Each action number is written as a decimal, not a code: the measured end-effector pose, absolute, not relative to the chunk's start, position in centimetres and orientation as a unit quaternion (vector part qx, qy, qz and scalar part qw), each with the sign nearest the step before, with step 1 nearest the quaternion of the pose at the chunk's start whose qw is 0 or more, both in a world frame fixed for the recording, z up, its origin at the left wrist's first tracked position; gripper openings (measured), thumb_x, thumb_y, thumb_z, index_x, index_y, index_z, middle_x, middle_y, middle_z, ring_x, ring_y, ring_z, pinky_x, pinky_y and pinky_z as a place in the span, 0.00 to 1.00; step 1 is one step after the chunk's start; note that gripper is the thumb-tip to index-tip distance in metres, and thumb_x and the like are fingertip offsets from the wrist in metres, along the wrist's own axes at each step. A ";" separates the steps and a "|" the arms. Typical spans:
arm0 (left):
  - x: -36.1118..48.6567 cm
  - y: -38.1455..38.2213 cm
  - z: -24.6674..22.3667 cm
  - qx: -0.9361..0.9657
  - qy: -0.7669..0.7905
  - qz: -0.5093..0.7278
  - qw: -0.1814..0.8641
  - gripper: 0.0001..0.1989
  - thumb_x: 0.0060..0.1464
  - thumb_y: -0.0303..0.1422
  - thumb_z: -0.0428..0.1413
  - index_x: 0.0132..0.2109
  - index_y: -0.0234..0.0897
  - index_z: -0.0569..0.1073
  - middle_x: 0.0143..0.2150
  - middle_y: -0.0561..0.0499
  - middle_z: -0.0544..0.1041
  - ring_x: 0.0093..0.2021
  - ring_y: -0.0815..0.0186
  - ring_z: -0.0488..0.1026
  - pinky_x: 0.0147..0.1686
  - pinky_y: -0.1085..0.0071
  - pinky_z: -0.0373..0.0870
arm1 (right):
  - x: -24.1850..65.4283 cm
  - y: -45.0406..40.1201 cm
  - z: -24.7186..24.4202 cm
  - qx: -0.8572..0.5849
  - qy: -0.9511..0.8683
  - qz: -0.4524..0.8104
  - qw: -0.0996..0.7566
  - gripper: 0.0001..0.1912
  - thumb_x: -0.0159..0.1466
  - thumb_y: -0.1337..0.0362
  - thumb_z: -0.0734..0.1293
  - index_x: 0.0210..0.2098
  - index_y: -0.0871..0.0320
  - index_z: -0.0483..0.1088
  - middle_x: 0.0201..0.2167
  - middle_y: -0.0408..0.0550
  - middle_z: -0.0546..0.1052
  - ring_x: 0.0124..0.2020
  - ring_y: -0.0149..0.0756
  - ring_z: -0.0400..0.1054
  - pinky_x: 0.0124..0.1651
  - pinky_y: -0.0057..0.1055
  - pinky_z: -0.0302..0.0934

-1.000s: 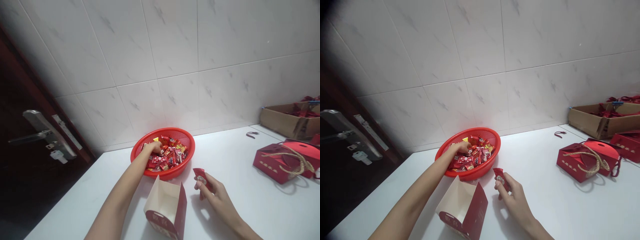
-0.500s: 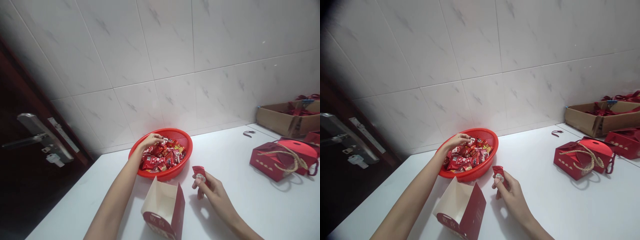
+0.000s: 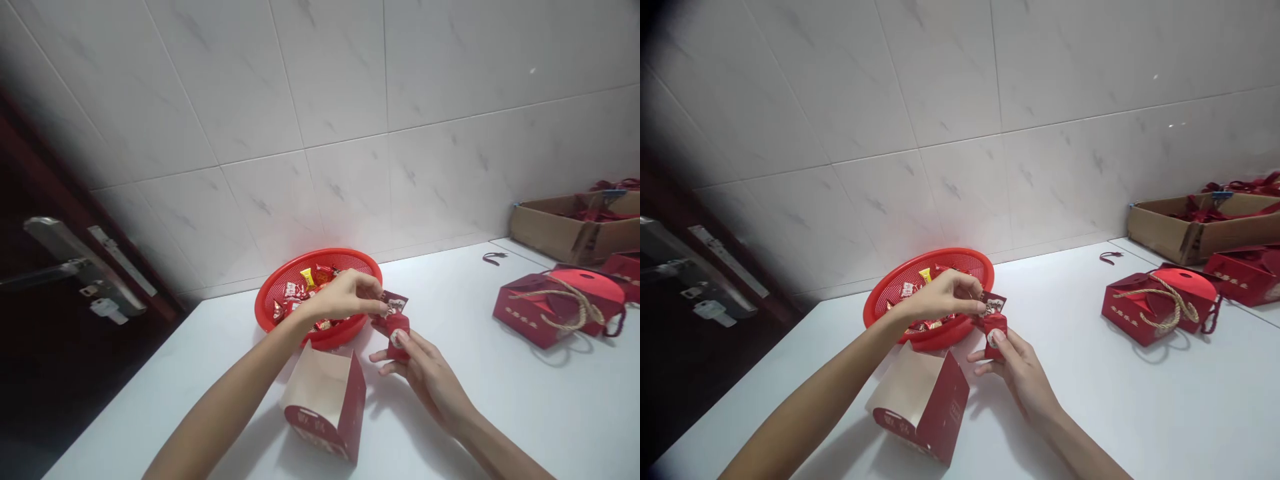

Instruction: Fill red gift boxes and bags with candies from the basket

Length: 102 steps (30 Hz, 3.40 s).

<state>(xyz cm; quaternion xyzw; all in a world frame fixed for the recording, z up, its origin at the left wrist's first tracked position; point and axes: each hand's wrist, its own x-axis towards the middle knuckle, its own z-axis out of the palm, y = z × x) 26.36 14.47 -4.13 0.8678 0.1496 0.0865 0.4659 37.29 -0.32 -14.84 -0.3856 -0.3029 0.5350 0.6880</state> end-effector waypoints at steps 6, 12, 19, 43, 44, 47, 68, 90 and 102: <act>25.9 15.0 -2.7 0.861 0.137 0.033 0.489 0.12 0.57 0.39 0.61 0.41 0.34 0.79 0.35 0.47 0.80 0.36 0.65 0.78 0.38 0.69 0.73 | 37.5 -0.7 -14.4 -0.344 -0.305 0.567 0.684 0.21 0.60 0.48 0.72 0.42 0.58 0.74 0.39 0.52 0.78 0.29 0.35 0.73 0.33 0.33 0.67; 23.3 22.9 -4.0 0.878 0.308 0.153 0.332 0.18 0.53 0.42 0.58 0.46 0.33 0.78 0.42 0.45 0.81 0.42 0.58 0.78 0.40 0.66 0.73 | 37.7 -0.8 -14.2 -0.356 -0.295 0.559 0.688 0.21 0.60 0.47 0.72 0.35 0.61 0.73 0.33 0.51 0.78 0.23 0.30 0.69 0.26 0.28 0.62; 22.1 27.3 -8.7 0.889 0.397 -0.038 0.225 0.26 0.35 0.34 0.65 0.47 0.40 0.77 0.50 0.47 0.79 0.47 0.55 0.76 0.41 0.69 0.71 | 37.7 -0.6 -14.9 -0.362 -0.317 0.565 0.670 0.20 0.62 0.47 0.70 0.34 0.61 0.72 0.32 0.49 0.77 0.21 0.28 0.67 0.24 0.27 0.60; 24.9 12.7 -3.8 0.912 0.123 0.172 0.353 0.16 0.64 0.31 0.50 0.54 0.41 0.77 0.45 0.47 0.82 0.44 0.63 0.77 0.45 0.65 0.73 | 37.5 -0.4 -14.6 -0.388 -0.347 0.530 0.669 0.23 0.60 0.45 0.70 0.36 0.61 0.72 0.32 0.48 0.75 0.21 0.29 0.68 0.26 0.29 0.61; 24.9 12.4 -3.8 0.913 0.119 0.160 0.355 0.16 0.64 0.30 0.49 0.52 0.40 0.79 0.46 0.47 0.82 0.45 0.63 0.77 0.46 0.65 0.73 | 37.5 -0.5 -14.5 -0.390 -0.344 0.527 0.672 0.23 0.60 0.44 0.70 0.36 0.61 0.73 0.33 0.49 0.76 0.20 0.28 0.68 0.26 0.29 0.61; 25.1 12.0 -3.7 0.910 0.143 0.133 0.365 0.15 0.63 0.32 0.51 0.50 0.41 0.80 0.46 0.48 0.82 0.46 0.61 0.77 0.48 0.63 0.73 | 37.4 -0.6 -14.3 -0.395 -0.337 0.522 0.677 0.23 0.60 0.45 0.70 0.37 0.61 0.73 0.36 0.50 0.76 0.20 0.28 0.68 0.26 0.30 0.61; 24.5 13.4 -3.6 0.901 0.173 0.045 0.394 0.26 0.62 0.44 0.55 0.64 0.41 0.67 0.45 0.45 0.80 0.40 0.62 0.78 0.42 0.65 0.73 | 37.8 -0.8 -14.5 -0.464 -0.335 0.500 0.649 0.24 0.58 0.42 0.70 0.29 0.58 0.72 0.27 0.45 0.72 0.24 0.30 0.60 0.27 0.29 0.54; 19.0 26.7 -8.5 0.876 0.455 -0.109 0.115 0.37 0.34 0.37 0.66 0.57 0.42 0.74 0.53 0.41 0.79 0.51 0.47 0.76 0.41 0.65 0.73 | 37.8 -0.6 -14.7 -0.449 -0.299 0.530 0.654 0.24 0.57 0.42 0.72 0.33 0.59 0.72 0.33 0.49 0.76 0.27 0.35 0.72 0.27 0.30 0.65; 19.1 28.5 -7.8 0.830 0.447 0.166 0.290 0.30 0.44 0.36 0.62 0.56 0.34 0.72 0.49 0.44 0.80 0.45 0.53 0.78 0.43 0.63 0.75 | 38.0 -0.5 -15.1 -0.464 -0.304 0.526 0.645 0.24 0.56 0.42 0.72 0.31 0.59 0.72 0.27 0.44 0.72 0.26 0.35 0.71 0.28 0.29 0.61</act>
